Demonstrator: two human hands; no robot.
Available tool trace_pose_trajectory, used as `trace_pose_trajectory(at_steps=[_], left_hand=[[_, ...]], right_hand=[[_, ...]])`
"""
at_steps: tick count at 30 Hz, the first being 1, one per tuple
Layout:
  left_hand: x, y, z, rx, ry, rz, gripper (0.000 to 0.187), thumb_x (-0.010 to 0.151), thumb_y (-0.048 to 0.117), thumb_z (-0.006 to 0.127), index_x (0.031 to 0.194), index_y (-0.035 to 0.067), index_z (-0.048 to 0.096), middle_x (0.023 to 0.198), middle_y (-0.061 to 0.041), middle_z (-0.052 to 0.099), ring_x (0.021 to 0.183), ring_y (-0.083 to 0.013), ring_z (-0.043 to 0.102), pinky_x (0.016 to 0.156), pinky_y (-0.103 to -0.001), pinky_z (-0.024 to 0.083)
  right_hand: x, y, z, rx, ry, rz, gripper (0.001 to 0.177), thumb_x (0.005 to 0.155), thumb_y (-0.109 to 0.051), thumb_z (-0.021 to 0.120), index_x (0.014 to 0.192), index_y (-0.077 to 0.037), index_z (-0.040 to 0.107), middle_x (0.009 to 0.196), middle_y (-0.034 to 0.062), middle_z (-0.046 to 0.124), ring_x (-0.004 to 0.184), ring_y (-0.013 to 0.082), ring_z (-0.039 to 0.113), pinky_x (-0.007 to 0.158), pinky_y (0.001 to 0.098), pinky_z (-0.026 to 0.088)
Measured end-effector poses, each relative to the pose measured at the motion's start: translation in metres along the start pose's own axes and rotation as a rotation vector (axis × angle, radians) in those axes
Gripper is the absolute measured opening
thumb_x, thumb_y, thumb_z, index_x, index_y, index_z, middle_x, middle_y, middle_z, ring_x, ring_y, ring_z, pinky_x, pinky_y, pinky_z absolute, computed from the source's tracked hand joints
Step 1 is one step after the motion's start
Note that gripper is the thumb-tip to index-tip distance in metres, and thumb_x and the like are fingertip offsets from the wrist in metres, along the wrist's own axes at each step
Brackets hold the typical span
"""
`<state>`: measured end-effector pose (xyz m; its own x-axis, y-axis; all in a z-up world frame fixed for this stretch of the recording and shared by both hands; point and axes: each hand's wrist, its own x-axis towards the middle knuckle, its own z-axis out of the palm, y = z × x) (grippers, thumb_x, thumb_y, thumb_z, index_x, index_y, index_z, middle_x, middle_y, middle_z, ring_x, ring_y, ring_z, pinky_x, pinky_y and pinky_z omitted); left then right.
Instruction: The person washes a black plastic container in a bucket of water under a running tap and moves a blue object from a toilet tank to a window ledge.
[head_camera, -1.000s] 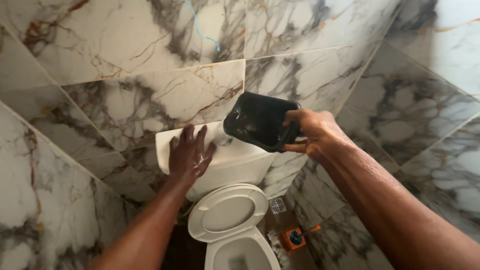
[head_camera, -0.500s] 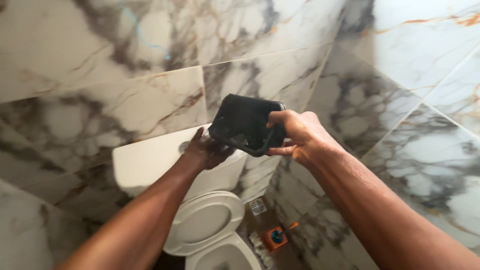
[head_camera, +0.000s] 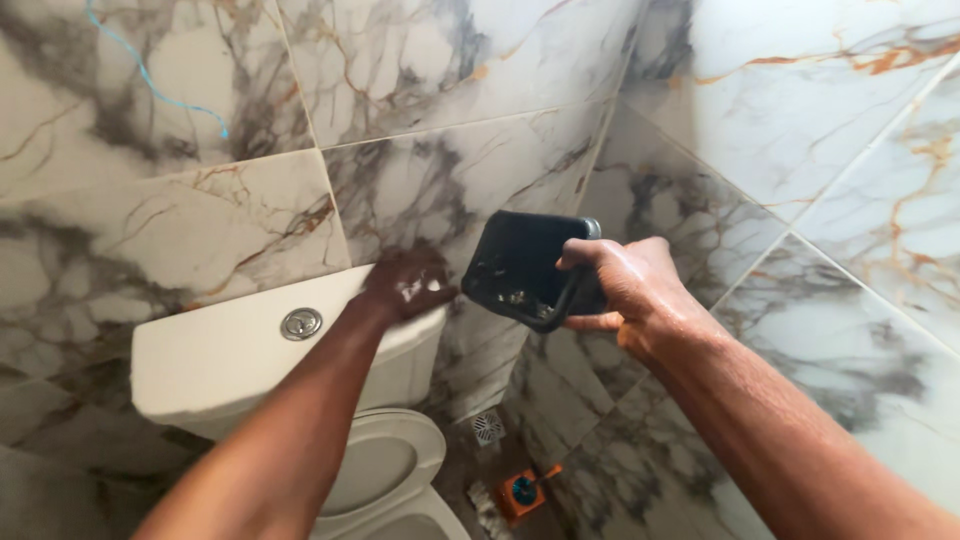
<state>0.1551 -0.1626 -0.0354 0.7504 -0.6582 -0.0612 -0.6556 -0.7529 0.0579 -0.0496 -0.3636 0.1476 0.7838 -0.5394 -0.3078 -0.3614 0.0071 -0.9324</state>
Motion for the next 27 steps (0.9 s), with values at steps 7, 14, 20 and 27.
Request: trace_pose_trajectory(at_steps=[7,14,20,27], left_hand=[[-0.080,0.003,-0.011,-0.128,0.073,-0.306,0.076,0.094,0.072,0.034,0.160,0.036,0.026,0.168,0.012,0.019,0.154,-0.0173,0.021,0.125,-0.056,0.012],[-0.159,-0.042,0.010,-0.079,0.421,-0.546,0.074,0.095,0.069,0.043,0.152,0.021,0.047,0.162,-0.002,0.040,0.152,-0.0264,0.032,0.119,-0.057,0.022],[-0.230,-0.066,0.053,-0.085,0.911,-0.731,0.066,0.094,0.053,0.058,0.142,0.007,0.058,0.155,-0.017,0.050,0.143,-0.0352,0.044,0.117,-0.056,0.031],[-0.209,-0.062,0.106,-1.276,1.565,-0.803,0.062,0.099,0.048,0.069,0.136,0.000,0.060,0.135,-0.022,0.059,0.124,-0.0402,0.056,0.109,-0.052,0.043]], right_hand=[[0.013,-0.010,0.037,-0.093,-0.056,-0.144,0.046,0.077,-0.010,0.080,0.109,0.010,0.054,0.120,0.0253,0.062,0.103,0.0334,0.072,0.074,0.0539,0.064],[0.003,-0.022,0.089,-0.099,-0.272,-0.159,0.050,0.073,-0.022,0.075,0.112,0.008,0.068,0.128,0.0266,0.065,0.104,0.0340,0.069,0.075,0.0503,0.067],[-0.014,-0.020,0.138,-0.100,-0.330,-0.203,0.051,0.073,-0.020,0.077,0.107,0.016,0.065,0.113,0.0274,0.069,0.086,0.0346,0.077,0.068,0.0474,0.066],[-0.034,-0.012,0.166,-0.102,-0.307,-0.256,0.059,0.068,-0.017,0.082,0.111,0.012,0.051,0.100,0.0220,0.066,0.078,0.0302,0.076,0.056,0.0426,0.064]])
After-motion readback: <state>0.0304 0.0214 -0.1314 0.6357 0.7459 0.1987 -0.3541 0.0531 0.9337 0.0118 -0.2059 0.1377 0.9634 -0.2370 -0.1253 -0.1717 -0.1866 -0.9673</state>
